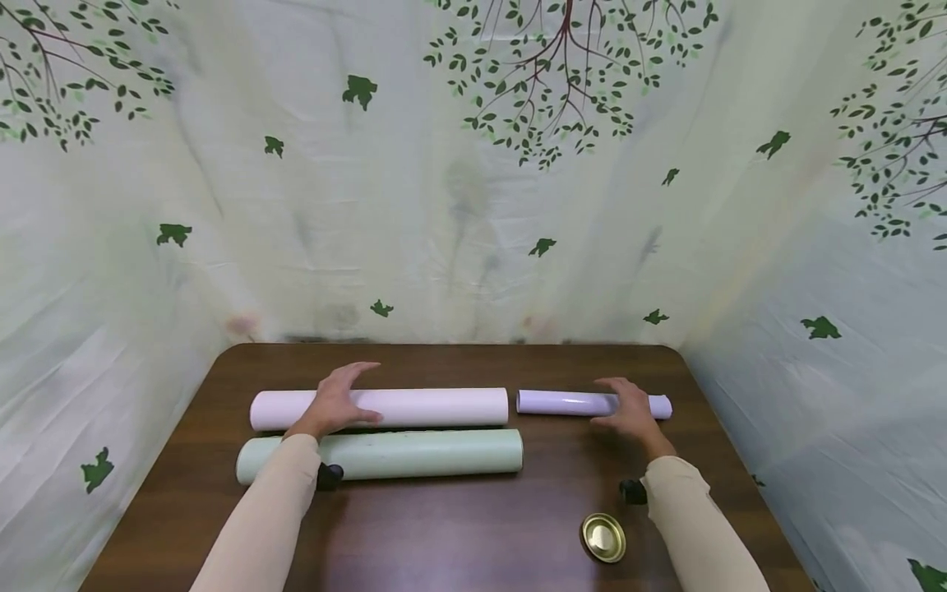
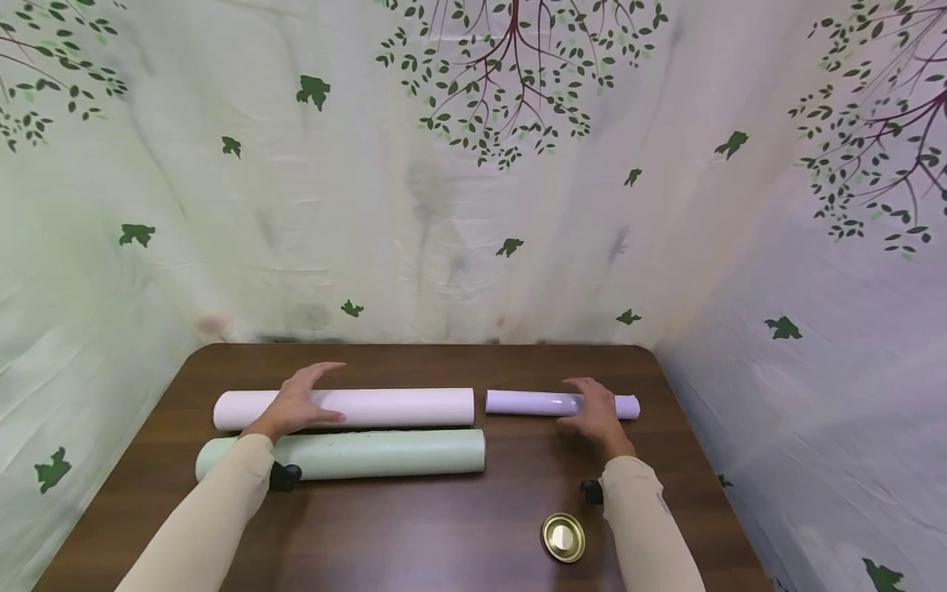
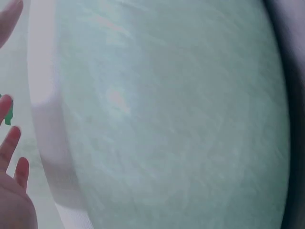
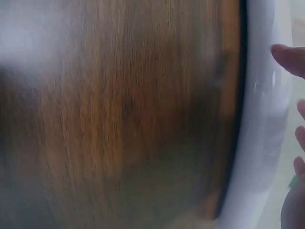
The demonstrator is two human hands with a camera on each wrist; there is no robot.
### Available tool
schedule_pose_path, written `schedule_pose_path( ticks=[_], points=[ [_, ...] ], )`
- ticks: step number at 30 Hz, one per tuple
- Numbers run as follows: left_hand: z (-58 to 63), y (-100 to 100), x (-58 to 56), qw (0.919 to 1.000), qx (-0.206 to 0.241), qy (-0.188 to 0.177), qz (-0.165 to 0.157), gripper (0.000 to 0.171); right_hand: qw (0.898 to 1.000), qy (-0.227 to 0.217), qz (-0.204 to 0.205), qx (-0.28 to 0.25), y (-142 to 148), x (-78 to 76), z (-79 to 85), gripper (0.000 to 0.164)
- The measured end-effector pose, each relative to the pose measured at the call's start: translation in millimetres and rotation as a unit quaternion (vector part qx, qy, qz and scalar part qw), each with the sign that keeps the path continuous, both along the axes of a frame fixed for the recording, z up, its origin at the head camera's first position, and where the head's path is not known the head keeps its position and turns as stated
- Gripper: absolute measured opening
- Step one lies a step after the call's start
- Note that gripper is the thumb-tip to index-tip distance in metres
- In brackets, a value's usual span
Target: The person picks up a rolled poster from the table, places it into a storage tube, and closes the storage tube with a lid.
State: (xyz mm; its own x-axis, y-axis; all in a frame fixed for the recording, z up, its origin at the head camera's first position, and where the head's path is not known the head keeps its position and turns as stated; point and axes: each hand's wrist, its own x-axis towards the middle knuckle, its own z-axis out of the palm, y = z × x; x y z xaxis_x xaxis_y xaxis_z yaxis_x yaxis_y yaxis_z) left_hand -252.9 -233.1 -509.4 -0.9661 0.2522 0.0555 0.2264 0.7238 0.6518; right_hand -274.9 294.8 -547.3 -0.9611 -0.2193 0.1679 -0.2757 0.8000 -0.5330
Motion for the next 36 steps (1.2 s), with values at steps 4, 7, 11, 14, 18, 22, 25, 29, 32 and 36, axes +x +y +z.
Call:
schedule_pose_path(
  ticks=[4,7,11,14,18,22,25,29,32,36],
  points=[
    [-5.0,1,-0.7,0.9985,0.027,-0.048,0.005,0.094,0.999,-0.029,-0.031,-0.012,12,0.4,-5.9,0.061],
    [-9.5,2,-0.8,0.9985,0.016,-0.053,0.002,0.092,0.999,-0.038,-0.036,-0.004,17,1.3,-8.4,0.061],
    [-13.8,3,-1.5,0.9992,-0.008,-0.037,-0.013,0.086,0.998,-0.039,-0.042,0.009,20,2.4,-10.4,0.061],
    [-14.8,3,-2.5,0.9987,-0.022,-0.036,-0.028,0.085,0.998,-0.042,-0.048,0.009,20,1.4,-12.3,0.059],
    [-16.7,3,-3.9,0.9969,-0.047,-0.049,-0.039,0.084,0.997,-0.044,-0.056,0.007,19,-0.6,-15.3,0.056],
    [-16.7,5,-8.1,0.9958,-0.066,-0.054,-0.034,0.083,0.997,-0.033,-0.060,0.022,19,-3.5,-15.8,0.051],
    [-14.1,8,-11.6,0.9950,-0.074,-0.058,-0.033,0.081,0.997,-0.032,-0.066,0.030,20,-6.0,-16.3,0.048],
    [-12.5,10,-12.5,0.9939,-0.088,-0.061,-0.029,0.077,0.996,-0.038,-0.070,0.025,19,-8.4,-18.3,0.046],
    [-14.1,9,-12.4,0.9934,-0.097,-0.057,-0.023,0.075,0.997,-0.042,-0.069,0.023,17,-9.2,-19.0,0.045],
    [-17.0,7,-12.8,0.9933,-0.099,-0.057,-0.016,0.073,0.996,-0.046,-0.067,0.025,14,-9.8,-19.7,0.044]
  ],
)
